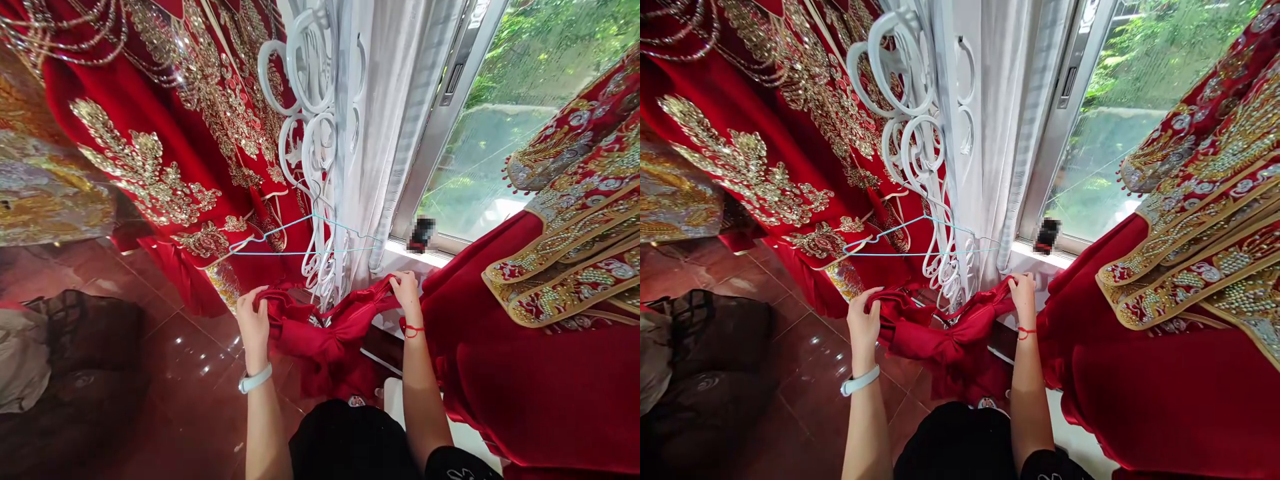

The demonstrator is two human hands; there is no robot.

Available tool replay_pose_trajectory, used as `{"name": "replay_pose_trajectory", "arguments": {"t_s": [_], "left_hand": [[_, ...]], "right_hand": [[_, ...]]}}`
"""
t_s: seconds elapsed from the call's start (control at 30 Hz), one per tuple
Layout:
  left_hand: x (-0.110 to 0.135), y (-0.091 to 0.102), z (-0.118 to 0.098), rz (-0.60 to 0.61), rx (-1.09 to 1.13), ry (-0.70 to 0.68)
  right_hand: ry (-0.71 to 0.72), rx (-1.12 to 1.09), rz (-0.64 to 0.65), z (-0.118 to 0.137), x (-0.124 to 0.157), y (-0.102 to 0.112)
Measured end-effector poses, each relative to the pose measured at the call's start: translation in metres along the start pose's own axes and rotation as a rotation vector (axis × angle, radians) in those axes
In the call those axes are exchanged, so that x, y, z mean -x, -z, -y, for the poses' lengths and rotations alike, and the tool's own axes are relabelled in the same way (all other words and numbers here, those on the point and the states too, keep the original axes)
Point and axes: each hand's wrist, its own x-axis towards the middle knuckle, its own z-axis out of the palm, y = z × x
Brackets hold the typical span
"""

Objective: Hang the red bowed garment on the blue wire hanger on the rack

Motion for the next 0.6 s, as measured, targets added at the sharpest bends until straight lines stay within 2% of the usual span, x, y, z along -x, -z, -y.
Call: {"name": "replay_pose_trajectory", "arguments": {"t_s": [0.1, 0.23, 0.3, 0.37, 0.47, 0.6], "left_hand": [[0.007, 0.004, -0.006, 0.013, -0.013, 0.012], [0.013, 0.008, -0.012, -0.013, 0.004, 0.030], [0.016, 0.010, -0.016, -0.029, 0.028, 0.030], [0.018, 0.011, -0.020, -0.041, 0.051, 0.026], [0.020, 0.012, -0.027, -0.046, 0.053, 0.014], [0.020, 0.013, -0.032, -0.028, 0.037, 0.011]], "right_hand": [[-0.027, -0.040, 0.094, 0.000, 0.003, 0.003], [0.013, -0.215, 0.382, -0.007, 0.002, 0.007], [-0.010, -0.301, 0.534, -0.012, 0.003, 0.009], [-0.043, -0.346, 0.625, -0.017, 0.006, 0.011], [-0.055, -0.349, 0.607, -0.022, 0.011, 0.010], [-0.054, -0.375, 0.402, -0.024, 0.015, 0.004]]}}
